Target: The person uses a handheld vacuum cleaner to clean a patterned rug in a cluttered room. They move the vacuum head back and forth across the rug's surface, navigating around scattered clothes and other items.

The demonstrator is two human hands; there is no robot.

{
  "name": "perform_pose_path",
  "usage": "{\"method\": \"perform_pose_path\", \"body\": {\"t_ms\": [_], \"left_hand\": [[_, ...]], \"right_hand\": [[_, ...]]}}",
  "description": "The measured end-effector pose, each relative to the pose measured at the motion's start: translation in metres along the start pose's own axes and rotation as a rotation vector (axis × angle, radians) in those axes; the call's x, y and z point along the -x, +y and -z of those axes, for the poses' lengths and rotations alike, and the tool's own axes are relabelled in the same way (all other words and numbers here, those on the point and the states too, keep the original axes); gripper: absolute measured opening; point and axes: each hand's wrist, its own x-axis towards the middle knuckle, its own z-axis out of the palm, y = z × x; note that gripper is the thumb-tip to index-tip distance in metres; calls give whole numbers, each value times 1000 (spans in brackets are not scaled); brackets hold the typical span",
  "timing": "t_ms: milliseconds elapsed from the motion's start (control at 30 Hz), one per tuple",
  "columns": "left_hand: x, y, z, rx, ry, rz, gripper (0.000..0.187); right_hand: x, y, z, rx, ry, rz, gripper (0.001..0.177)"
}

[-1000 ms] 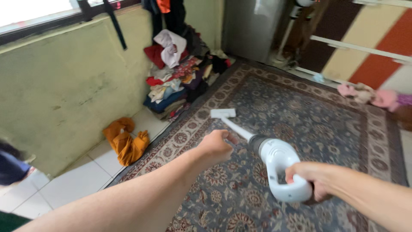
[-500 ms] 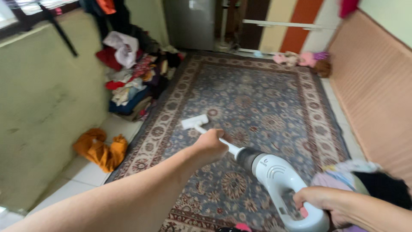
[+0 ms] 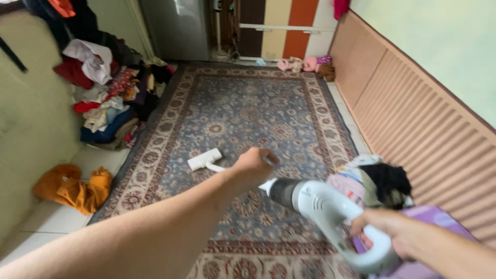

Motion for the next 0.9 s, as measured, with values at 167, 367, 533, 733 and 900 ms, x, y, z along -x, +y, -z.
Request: {"method": "perform_pose_path", "body": {"t_ms": [167, 367, 533, 733, 900], "left_hand": [[56, 28, -62, -6, -42, -22, 25], [124, 59, -132, -4, -160, -77, 30], [147, 80, -172, -37, -222, -79, 32], [147, 89, -194, -42, -218, -191, 28], [149, 80, -170, -37, -212, -98, 28]], "right_hand": [[46, 40, 54, -50, 123, 27, 13], [116, 140, 141, -118, 95, -42, 16], [189, 209, 202, -250, 238, -17, 12], [184, 237, 266, -264, 312, -253, 20], [153, 231, 258, -271, 59, -226, 19]]}}
